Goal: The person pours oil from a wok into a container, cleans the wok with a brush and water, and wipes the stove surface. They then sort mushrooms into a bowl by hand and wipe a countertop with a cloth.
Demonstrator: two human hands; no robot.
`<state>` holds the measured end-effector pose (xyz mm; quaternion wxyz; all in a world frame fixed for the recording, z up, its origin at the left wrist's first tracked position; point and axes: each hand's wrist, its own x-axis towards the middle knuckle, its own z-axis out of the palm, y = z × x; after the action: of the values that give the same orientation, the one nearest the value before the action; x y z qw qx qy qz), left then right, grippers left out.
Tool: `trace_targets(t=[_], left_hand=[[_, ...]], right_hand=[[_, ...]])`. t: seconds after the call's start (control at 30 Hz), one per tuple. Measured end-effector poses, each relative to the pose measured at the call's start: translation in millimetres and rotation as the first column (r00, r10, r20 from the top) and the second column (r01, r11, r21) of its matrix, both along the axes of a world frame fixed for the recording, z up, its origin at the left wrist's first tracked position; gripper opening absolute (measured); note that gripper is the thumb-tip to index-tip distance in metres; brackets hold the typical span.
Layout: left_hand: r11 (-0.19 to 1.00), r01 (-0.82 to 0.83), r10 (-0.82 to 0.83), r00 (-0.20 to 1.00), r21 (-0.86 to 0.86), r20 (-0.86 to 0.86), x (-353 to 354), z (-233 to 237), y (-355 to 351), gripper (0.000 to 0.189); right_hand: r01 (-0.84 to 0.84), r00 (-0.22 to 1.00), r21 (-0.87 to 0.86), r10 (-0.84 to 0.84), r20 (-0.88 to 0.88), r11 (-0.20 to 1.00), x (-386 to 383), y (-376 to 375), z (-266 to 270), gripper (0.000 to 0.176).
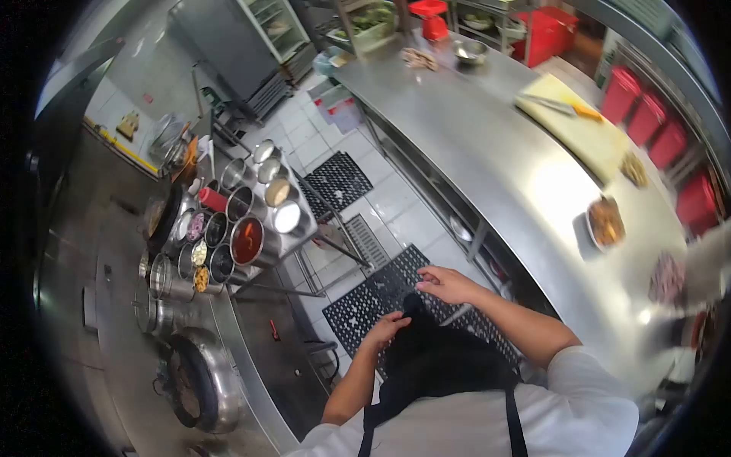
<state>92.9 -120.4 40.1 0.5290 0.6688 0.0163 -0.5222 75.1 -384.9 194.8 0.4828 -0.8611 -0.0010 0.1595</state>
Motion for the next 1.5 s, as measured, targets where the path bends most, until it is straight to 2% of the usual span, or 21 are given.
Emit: trace_targets(t=[0.07,0.1,0.17,0.2,0.23,0.3,0.33,0.37,0.43,0.47,0.57,0.63,0.7,0.83,0.87,0.93,1.0,1.13,1.33,1.43,1.5], left_hand=[[0.918,-0.307,0.284,0.951,-0.252,-0.124,36.6,25.9,13.3,0.040],[0.808,-0.448,0.389,0.893,-0.382,-0.225,51.4,29.3,2.1,0.037],[0.661,-0.599,0.337,0.775,-0.452,-0.535,88.4,43.8,-19.5,0.040],[0.575,-0.676,0.273,0.689,-0.461,-0.671,110.0,51.9,-28.0,0.041],[0.626,-0.649,0.262,0.697,-0.432,-0.667,130.7,58.1,-34.0,0.042],[0.723,-0.567,0.225,0.734,-0.395,-0.641,193.7,70.9,-52.2,0.044],[0.776,-0.497,0.210,0.785,-0.389,-0.583,220.3,57.9,-56.6,0.039],[0.825,-0.436,0.254,0.854,-0.360,-0.453,242.6,64.8,-66.5,0.038],[0.922,-0.319,0.288,0.944,-0.221,-0.162,287.3,80.8,-73.4,0.037],[0.955,-0.259,0.281,0.945,-0.144,0.165,302.9,76.8,-78.7,0.039],[0.961,0.162,-0.263,0.788,0.224,0.557,362.9,59.3,-80.0,0.040],[0.964,0.096,-0.238,0.725,0.247,0.646,383.3,59.8,-72.9,0.043],[0.963,0.003,-0.203,0.660,0.268,0.723,425.9,114.5,-63.0,0.047],[0.972,-0.119,-0.073,0.663,0.201,0.745,477.6,223.0,-47.9,0.051],[0.974,-0.141,-0.040,0.664,0.177,0.746,487.4,248.8,-44.2,0.051],[0.972,-0.196,0.040,0.676,0.127,0.736,502.5,289.4,-37.3,0.051],[0.964,-0.258,0.130,0.685,0.071,0.716,522.8,315.9,-29.7,0.051],[0.913,-0.405,0.339,0.688,-0.048,0.642,564.8,325.0,-3.6,0.053],[0.677,-0.656,0.718,0.487,-0.334,0.497,651.9,279.7,43.1,0.053],[0.569,-0.700,0.812,0.394,-0.431,0.432,696.7,276.9,61.0,0.054],[0.527,-0.720,0.838,0.350,-0.452,0.419,720.7,279.8,73.7,0.055]], right_hand=[[0.028,0.997,0.045,-0.024,-0.080,0.999,61.5,31.9,-40.0,0.054],[0.113,0.970,0.205,-0.064,-0.233,0.972,84.3,34.8,-57.1,0.054],[0.339,0.841,0.429,-0.065,-0.536,0.837,125.1,42.4,-80.5,0.056],[0.261,0.915,0.432,-0.078,-0.397,0.864,139.3,49.5,-83.1,0.059],[0.318,0.876,0.435,-0.087,-0.474,0.842,150.3,54.3,-86.7,0.059],[0.429,0.798,0.428,-0.111,-0.592,0.796,189.8,53.5,-96.9,0.060],[0.260,0.960,0.181,-0.235,-0.151,0.948,205.8,48.9,-113.8,0.057],[0.129,0.987,-0.033,-0.131,-0.095,0.991,226.7,36.0,-105.3,0.055],[-0.117,0.993,-0.421,0.108,-0.046,0.899,270.5,24.8,-69.9,0.052],[-0.029,0.999,-0.407,0.044,0.028,0.913,286.0,23.4,-59.0,0.049],[0.050,0.999,-0.345,-0.040,0.036,0.937,345.6,14.6,-79.4,0.049],[0.003,0.999,-0.248,0.006,0.035,0.969,388.7,7.9,-96.8,0.047],[-0.013,0.999,-0.159,0.019,0.035,0.987,450.2,10.7,-105.3,0.047],[0.026,0.979,-0.095,-0.007,0.202,0.995,553.1,26.3,-98.7,0.025],[0.000,0.992,-0.085,0.011,0.128,0.996,580.6,29.4,-94.4,0.023],[-0.057,0.998,-0.074,0.057,-0.011,0.996,631.7,38.4,-84.6,0.029],[-0.166,0.984,-0.022,0.167,0.065,0.986,676.9,44.0,-97.3,0.037],[-0.404,0.855,-0.031,0.390,0.341,0.914,778.2,79.0,-99.4,0.048],[-0.557,0.784,-0.252,0.601,0.155,0.791,949.5,142.0,-92.0,0.069],[-0.657,0.734,-0.266,0.679,-0.015,0.705,1016.5,165.9,-60.0,0.062],[-0.638,0.745,-0.259,0.667,0.032,0.725,1048.9,185.1,-53.5,0.056]])
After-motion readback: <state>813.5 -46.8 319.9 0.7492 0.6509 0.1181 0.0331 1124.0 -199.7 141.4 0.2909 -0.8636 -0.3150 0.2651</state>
